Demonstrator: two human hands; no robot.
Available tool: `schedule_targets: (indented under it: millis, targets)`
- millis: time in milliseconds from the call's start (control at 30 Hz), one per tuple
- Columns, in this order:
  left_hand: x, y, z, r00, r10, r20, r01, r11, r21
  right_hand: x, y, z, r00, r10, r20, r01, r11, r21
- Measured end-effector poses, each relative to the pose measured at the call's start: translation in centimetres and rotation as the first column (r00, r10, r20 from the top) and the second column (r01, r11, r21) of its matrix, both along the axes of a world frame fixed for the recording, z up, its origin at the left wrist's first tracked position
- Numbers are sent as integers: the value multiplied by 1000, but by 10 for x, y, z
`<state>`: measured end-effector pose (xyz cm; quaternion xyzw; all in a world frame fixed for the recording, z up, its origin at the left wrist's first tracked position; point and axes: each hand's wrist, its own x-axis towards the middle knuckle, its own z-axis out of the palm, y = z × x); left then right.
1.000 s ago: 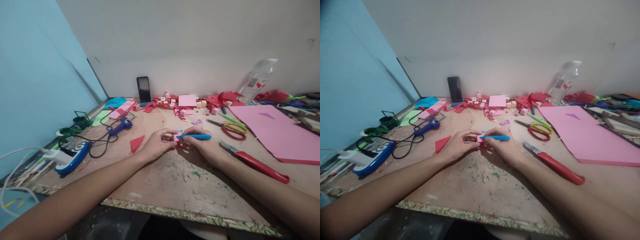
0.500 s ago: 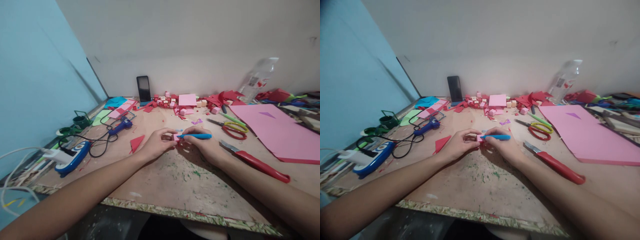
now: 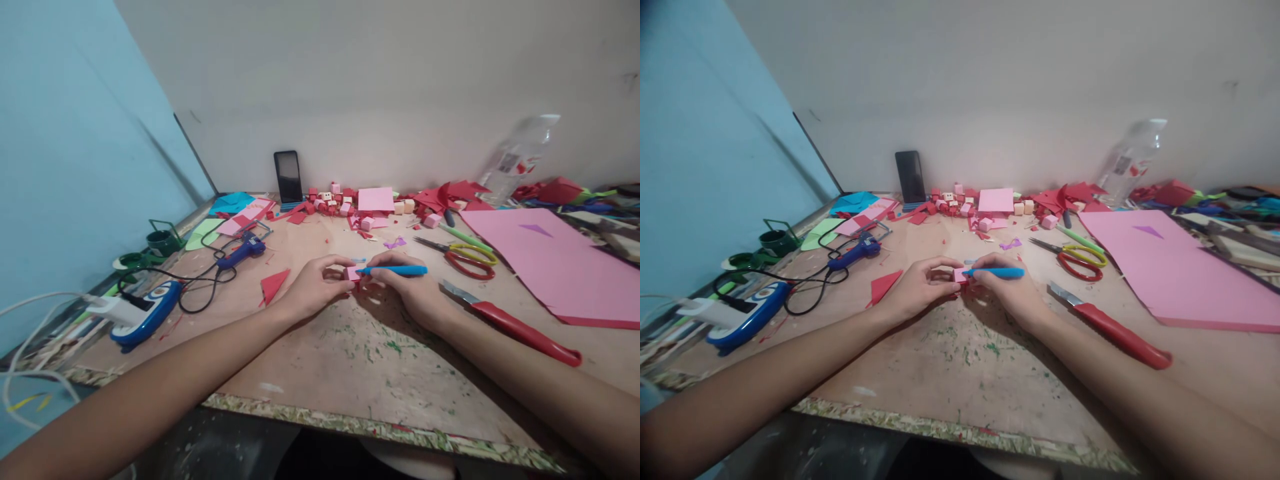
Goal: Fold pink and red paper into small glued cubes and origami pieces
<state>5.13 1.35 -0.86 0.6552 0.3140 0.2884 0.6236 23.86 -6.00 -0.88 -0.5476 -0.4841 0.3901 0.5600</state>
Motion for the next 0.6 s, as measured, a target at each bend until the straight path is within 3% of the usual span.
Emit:
schedule_targets:
  millis: [600]
  targets:
    - [0, -1, 2, 1000, -1, -12, 1, 1000, 4, -3, -1, 5, 999, -26, 22, 26, 1000, -12]
